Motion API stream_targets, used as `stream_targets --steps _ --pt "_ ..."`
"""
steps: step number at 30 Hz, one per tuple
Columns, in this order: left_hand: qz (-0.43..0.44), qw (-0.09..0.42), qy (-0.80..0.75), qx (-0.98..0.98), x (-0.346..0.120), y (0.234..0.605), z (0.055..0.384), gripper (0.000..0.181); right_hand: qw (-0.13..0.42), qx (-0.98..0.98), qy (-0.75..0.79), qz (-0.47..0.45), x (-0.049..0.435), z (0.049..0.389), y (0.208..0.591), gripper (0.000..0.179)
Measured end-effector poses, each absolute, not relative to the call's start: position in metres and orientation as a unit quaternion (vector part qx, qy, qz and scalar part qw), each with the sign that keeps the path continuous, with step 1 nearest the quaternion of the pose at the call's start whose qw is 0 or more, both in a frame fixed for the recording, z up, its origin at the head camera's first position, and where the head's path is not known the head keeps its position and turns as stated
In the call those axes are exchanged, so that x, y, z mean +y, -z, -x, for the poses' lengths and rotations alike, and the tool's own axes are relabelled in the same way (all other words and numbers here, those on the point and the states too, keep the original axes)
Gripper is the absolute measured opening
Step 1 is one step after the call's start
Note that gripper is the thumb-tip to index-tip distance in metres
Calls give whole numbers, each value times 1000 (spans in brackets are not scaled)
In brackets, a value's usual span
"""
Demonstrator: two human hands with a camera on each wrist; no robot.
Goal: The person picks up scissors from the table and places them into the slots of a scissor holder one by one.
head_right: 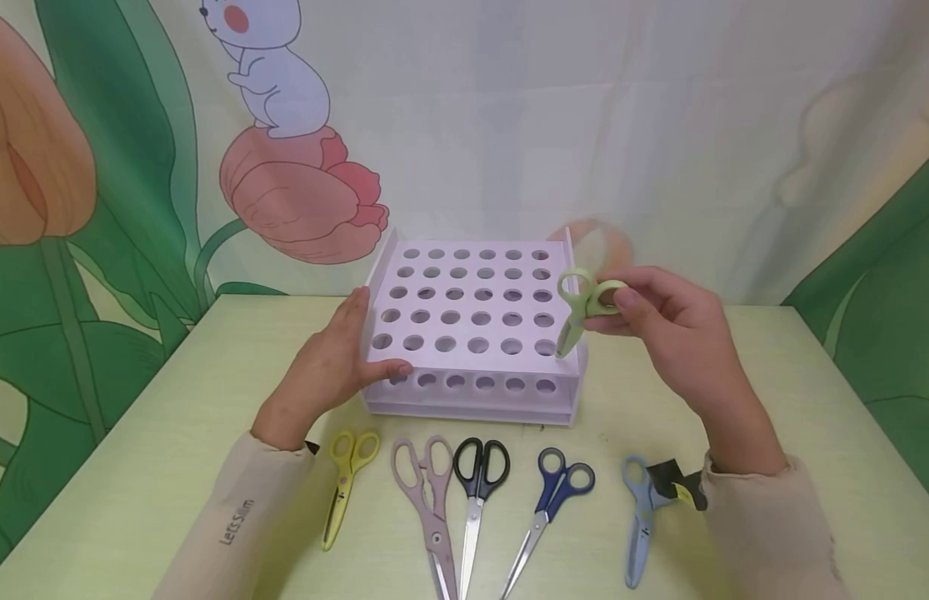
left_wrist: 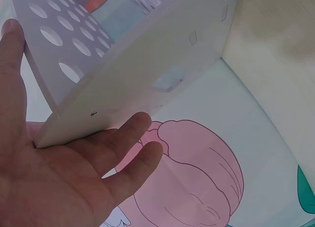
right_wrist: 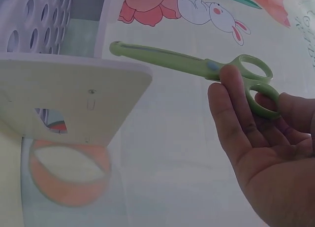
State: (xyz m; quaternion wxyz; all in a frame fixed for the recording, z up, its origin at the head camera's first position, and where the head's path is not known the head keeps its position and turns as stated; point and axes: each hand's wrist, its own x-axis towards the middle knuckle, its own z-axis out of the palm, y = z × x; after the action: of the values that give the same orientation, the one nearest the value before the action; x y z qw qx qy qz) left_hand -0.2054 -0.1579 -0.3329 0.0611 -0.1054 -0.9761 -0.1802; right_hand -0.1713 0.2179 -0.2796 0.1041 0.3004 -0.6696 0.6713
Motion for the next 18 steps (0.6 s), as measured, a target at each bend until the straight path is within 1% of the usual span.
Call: stream_targets --steps 10,14,18 --pt "106 63 177 -976 -158 333 206 126 111 -696 -655 -272 209 179 284 24" --pt "107 62 178 -976 -159 334 206 126 101 -714 -644 -255 204 183 285 23" --pt "108 60 178 -976 -158 334 206 126 99 -773 -588 -215 201 188 288 26"
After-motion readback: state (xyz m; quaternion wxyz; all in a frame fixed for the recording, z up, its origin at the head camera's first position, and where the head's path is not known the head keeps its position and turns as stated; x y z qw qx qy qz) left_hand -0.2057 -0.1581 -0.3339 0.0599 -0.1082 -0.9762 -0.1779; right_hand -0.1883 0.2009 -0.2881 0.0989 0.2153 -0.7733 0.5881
